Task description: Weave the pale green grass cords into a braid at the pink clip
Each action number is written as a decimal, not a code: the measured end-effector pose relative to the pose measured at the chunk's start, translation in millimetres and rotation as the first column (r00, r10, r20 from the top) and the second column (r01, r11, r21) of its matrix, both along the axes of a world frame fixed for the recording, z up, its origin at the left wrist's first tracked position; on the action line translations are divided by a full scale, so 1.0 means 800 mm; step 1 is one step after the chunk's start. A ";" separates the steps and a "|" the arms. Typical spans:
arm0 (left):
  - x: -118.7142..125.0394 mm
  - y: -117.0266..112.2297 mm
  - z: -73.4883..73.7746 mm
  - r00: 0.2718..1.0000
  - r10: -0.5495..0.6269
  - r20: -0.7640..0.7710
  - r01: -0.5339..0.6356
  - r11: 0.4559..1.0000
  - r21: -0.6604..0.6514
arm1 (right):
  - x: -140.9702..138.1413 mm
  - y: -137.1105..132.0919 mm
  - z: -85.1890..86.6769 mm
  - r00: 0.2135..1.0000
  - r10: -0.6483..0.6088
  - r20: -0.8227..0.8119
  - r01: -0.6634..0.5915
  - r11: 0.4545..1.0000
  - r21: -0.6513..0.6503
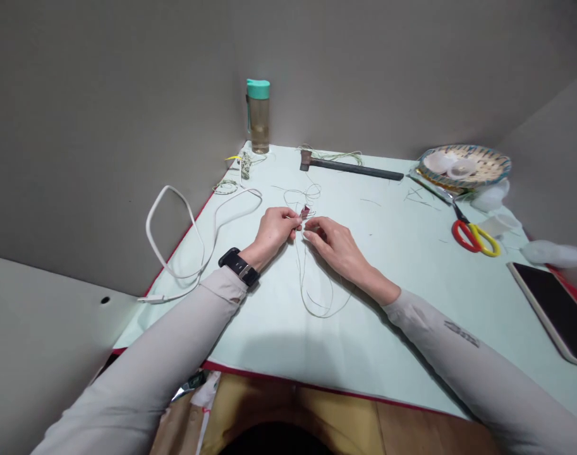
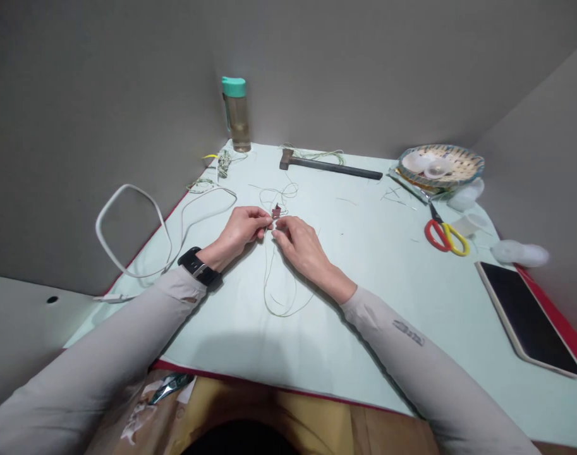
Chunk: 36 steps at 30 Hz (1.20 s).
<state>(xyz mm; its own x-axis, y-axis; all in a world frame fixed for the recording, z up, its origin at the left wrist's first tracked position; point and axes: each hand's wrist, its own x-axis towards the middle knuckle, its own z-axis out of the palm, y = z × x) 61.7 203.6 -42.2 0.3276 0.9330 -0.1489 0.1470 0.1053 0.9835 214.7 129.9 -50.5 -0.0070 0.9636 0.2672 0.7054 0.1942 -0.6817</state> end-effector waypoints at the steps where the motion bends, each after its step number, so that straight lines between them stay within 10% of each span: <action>1: 0.000 -0.001 0.001 1.000 0.000 0.006 0.000 1.000 -0.009 | -0.004 0.001 -0.001 1.000 -0.005 -0.017 0.005 1.000 -0.021; 10: -0.008 -0.020 0.023 0.996 -0.046 0.075 0.060 0.980 -0.188 | -0.030 -0.014 0.008 0.981 -0.074 -0.182 0.041 0.982 -0.182; 20: -0.025 -0.053 0.037 0.965 -0.197 0.172 0.247 0.904 -0.350 | -0.029 -0.093 0.029 0.804 -0.113 -0.583 -0.199 0.874 -0.443; 26: -0.053 -0.100 0.057 0.947 -0.281 0.155 0.312 0.919 -0.240 | -0.037 -0.160 0.043 0.823 -0.138 -0.552 -0.234 0.803 -0.549; 36: -0.117 -0.188 0.056 0.958 -0.245 0.148 0.286 0.799 -0.528 | -0.037 -0.247 0.052 0.855 -0.165 -0.492 -0.182 0.792 -0.582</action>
<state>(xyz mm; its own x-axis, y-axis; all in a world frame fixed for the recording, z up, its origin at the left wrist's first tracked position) -31.9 53.4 3.0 0.5794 0.5837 -0.5689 0.1819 0.5878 0.7883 185.0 -67.8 -8.8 -0.0514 0.9217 -0.3845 0.2363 -0.3629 -0.9014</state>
